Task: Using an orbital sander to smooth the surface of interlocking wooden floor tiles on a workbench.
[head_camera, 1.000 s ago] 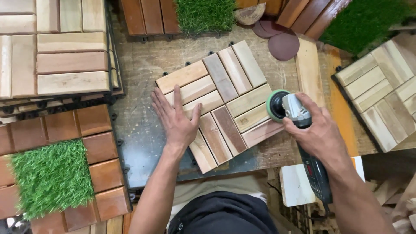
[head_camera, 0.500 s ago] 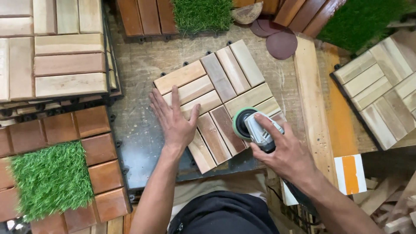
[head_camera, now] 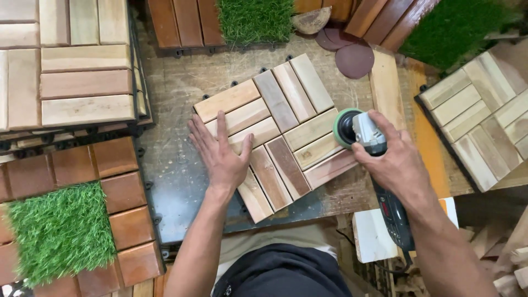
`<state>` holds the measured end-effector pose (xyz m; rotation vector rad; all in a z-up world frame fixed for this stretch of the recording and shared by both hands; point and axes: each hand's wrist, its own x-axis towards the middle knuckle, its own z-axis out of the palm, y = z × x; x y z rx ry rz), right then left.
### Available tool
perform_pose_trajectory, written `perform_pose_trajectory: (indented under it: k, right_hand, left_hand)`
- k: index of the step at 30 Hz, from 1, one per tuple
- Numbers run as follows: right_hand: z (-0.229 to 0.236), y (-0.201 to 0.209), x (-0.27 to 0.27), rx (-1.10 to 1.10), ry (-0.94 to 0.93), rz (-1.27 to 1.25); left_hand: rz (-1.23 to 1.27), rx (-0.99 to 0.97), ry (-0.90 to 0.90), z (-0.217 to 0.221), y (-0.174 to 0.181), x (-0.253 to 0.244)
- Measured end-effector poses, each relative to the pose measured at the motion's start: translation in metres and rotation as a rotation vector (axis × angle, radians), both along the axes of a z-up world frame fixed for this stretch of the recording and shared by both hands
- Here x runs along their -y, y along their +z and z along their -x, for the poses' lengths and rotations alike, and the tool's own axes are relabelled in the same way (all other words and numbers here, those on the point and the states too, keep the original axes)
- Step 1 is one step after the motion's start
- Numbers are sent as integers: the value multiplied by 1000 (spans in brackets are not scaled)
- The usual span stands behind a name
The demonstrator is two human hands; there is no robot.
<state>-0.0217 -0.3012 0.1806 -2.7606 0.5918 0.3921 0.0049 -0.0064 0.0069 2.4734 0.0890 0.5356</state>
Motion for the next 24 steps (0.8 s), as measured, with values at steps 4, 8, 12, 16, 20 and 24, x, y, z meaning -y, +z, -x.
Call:
perform_pose_trajectory:
  k: [4,8,12,16,20,24]
  right_hand:
    - [15,5,-34,-23,45,-35]
    - [26,2,-54,-45,135,-59]
    - [21,-4,-55,-25,174,-50]
    - [8,-2,-34,11,151,-18]
    - [-9,17,-20,-19,-11,11]
    - [-6,21,-21,-93,-75,-22]
  left_hand:
    - [4,13,-3,-1,-4,-1]
    - [9,3,-13,-1,-2,-2]
    - [28,3,-25,0,-3,-4]
    - [40,4,-13,0,-3,-4]
    - [6,-55,-22,2,-6,-4]
    - [-23,-119,-19,3,-6,-2]
